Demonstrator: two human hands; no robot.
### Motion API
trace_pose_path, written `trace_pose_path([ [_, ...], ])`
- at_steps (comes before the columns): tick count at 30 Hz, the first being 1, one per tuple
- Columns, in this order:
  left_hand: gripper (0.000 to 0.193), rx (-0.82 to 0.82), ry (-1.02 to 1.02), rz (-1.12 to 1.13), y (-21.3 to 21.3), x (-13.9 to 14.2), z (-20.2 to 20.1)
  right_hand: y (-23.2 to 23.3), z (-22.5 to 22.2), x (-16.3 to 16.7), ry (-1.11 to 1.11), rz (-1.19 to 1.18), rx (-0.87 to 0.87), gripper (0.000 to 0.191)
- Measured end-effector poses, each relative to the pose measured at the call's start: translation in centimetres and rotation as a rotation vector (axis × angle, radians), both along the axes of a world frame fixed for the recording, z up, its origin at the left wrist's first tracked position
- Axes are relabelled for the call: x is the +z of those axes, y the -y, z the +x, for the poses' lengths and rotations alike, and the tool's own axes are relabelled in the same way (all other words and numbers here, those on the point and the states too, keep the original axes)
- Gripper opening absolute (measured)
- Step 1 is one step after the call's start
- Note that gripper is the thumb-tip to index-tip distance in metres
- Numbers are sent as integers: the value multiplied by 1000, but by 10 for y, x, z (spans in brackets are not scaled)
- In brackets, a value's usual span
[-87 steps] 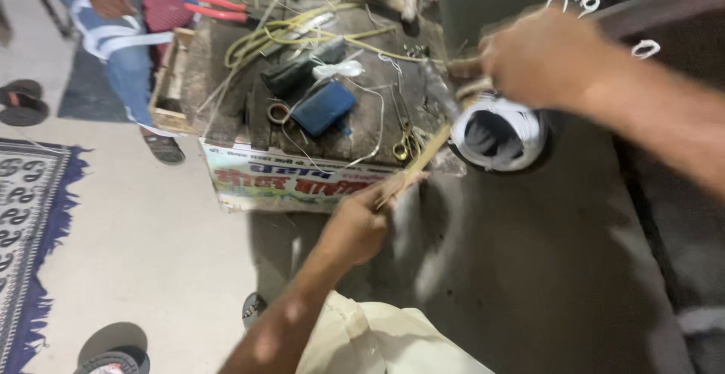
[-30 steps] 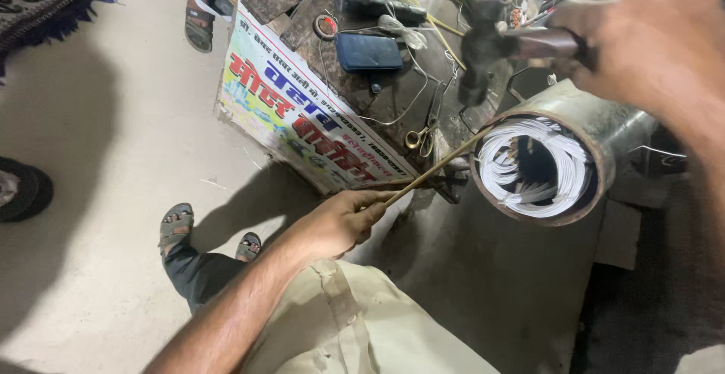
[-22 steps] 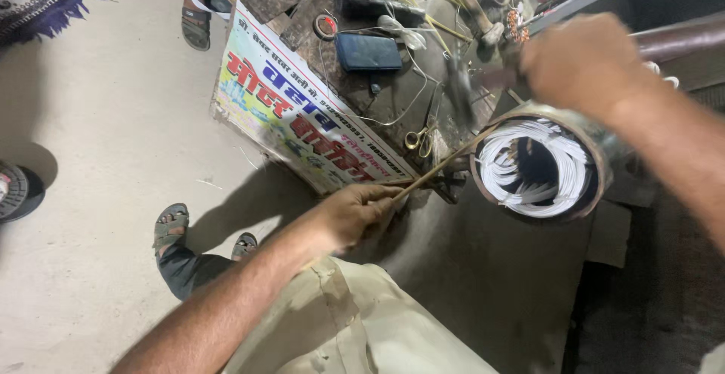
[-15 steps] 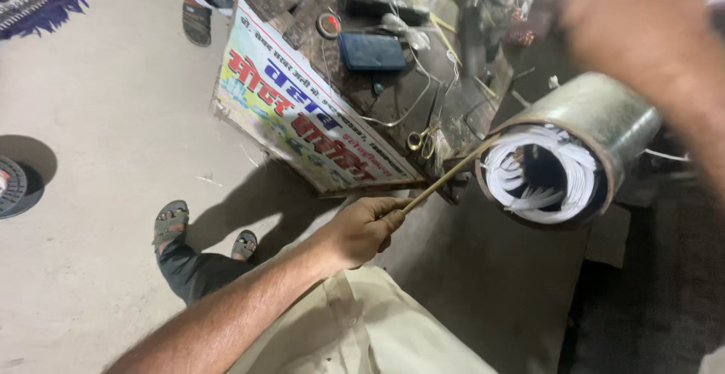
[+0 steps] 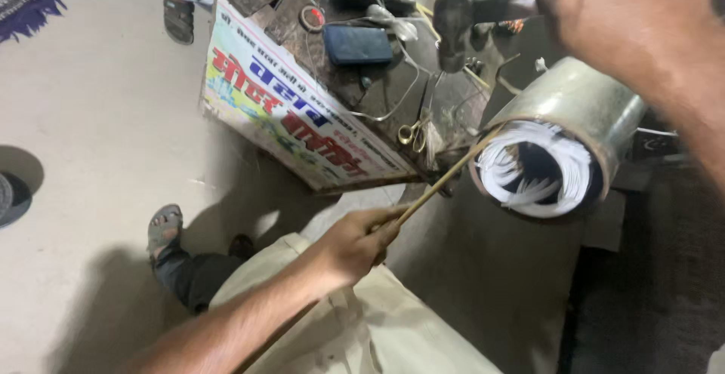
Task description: The person wraps white wire around a metal cylinder, secures it with a wooden stick, and uses a hammer to tap the stick into place. They then adjust the wire and cylinder, continuing to secure the assembly.
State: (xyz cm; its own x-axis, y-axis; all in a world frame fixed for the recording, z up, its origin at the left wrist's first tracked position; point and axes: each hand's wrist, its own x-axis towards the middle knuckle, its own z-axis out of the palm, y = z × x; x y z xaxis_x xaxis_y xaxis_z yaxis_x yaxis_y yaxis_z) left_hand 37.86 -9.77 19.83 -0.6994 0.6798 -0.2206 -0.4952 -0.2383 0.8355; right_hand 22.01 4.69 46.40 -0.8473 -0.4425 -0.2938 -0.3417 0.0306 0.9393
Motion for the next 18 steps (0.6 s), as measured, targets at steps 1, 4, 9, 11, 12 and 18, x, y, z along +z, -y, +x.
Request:
trace_pose_path([
  [1, 46, -17, -7, -51, 7, -1, 0, -5, 8, 6, -43, 39, 104, 45],
  [4, 46, -29, -30, -154, 13, 2, 0, -12, 12, 0, -52, 90, 135, 53],
  [9, 45, 4, -43, -35, 1, -3, -15, -14, -3, -6, -57, 100, -45, 37],
  [11, 45, 20, -71, 2, -4, -6, -18, -15, -8, -3, -52, 68, -138, 40],
  [12, 45, 24, -66, 23, -5, -7, -20, -14, -9, -4, -59, 24, -172, 39],
  [18, 44, -12, -104, 10, 3, 5, -21, 0, -9, -26, 135, 312, -313, 21],
])
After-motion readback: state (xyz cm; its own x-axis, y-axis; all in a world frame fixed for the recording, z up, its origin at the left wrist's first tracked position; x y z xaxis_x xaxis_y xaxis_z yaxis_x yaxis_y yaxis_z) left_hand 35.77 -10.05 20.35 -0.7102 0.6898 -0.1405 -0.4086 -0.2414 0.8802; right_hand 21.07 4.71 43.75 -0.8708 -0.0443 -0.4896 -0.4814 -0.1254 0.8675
